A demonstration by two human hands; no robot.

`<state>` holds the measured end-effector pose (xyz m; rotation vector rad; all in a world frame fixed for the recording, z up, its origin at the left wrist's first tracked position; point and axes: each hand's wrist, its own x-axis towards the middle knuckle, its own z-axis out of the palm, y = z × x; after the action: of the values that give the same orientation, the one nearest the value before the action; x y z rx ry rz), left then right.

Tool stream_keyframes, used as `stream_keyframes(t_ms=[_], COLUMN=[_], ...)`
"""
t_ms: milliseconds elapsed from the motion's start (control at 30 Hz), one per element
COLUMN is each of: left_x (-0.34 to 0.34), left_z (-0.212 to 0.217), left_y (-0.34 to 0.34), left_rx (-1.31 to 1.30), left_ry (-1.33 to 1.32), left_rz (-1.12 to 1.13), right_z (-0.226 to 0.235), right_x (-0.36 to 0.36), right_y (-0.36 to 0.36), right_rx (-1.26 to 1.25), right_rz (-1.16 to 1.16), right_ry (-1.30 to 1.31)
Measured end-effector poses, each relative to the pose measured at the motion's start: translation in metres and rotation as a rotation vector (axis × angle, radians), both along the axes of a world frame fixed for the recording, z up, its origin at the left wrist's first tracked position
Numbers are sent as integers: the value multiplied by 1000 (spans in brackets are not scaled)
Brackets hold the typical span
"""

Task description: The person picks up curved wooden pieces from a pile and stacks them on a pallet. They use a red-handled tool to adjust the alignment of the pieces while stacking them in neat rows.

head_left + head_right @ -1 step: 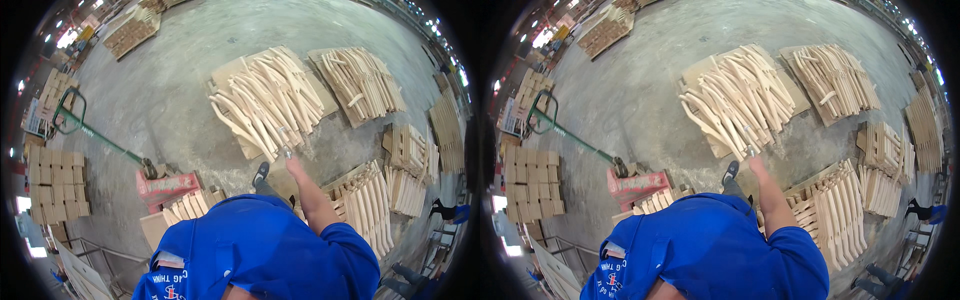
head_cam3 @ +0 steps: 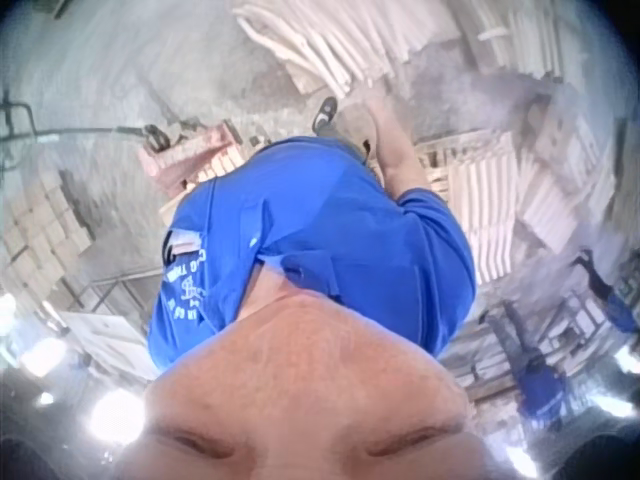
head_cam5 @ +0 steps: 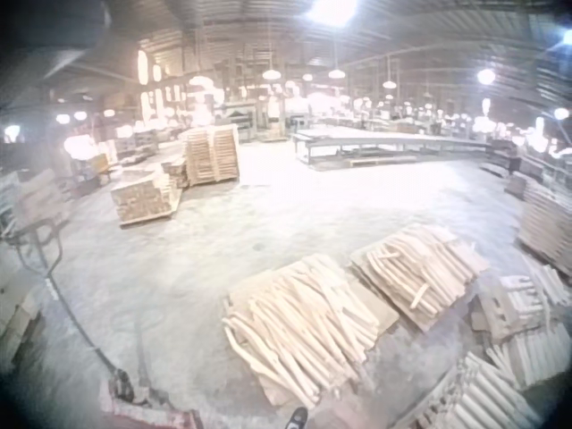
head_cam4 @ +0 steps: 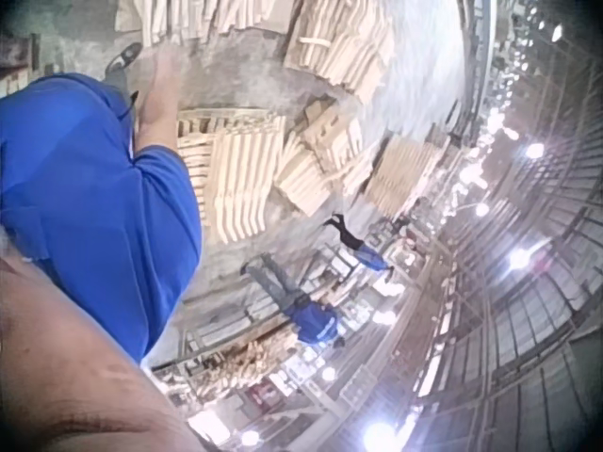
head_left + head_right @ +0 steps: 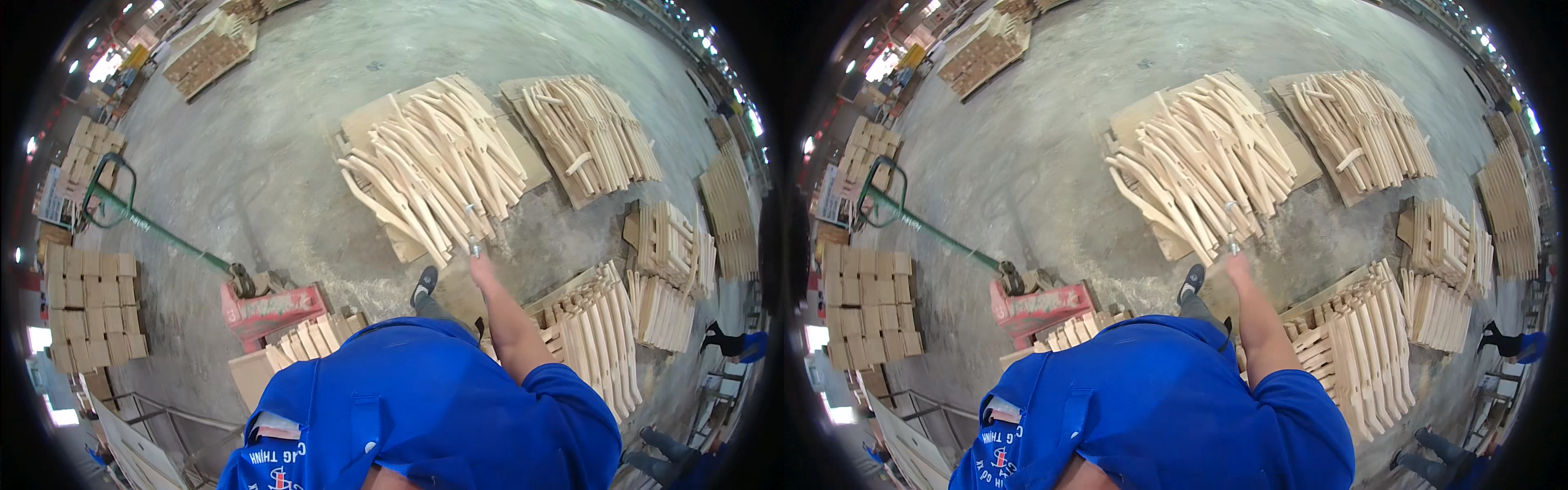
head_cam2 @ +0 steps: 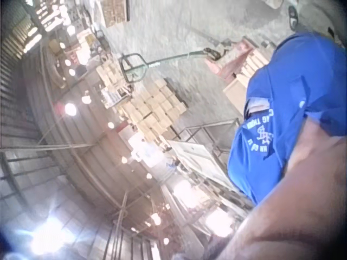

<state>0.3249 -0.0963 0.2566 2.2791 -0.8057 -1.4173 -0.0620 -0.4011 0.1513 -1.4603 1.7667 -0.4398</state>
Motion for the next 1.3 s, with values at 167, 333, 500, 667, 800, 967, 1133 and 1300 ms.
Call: stream_keyframes(t_ms=[167,333,500,667,800,967,1133,1300], left_x=[15,7,25,53,51,83,138,205], left_z=[7,3,12,13,5,3,-9,2], left_y=[-84,-183,-240,-240,-216,-189,-289,-442], left_rx=[-117,-178,-60,-144,-111,133,96,78], left_ry=[-32,-15,-21,-236,-69,-178,-218,-136], left_rz=[91,-60,-89,-174,69,-188,-485,-492], right_z=[32,65,68,52,30,16,22,65], right_x=[-5,-42,-51,-22,27,43,-9,73], right_y=[-99,-176,-192,-220,-193,-115,-133,-222], right_rx=[179,189,349,490,669,677,312,24], right_rz=[-237,-329,-449,-89,-77,-377,-739,-312], right_ry=[-29,-159,-367,-115,-264,-416,-387,-134])
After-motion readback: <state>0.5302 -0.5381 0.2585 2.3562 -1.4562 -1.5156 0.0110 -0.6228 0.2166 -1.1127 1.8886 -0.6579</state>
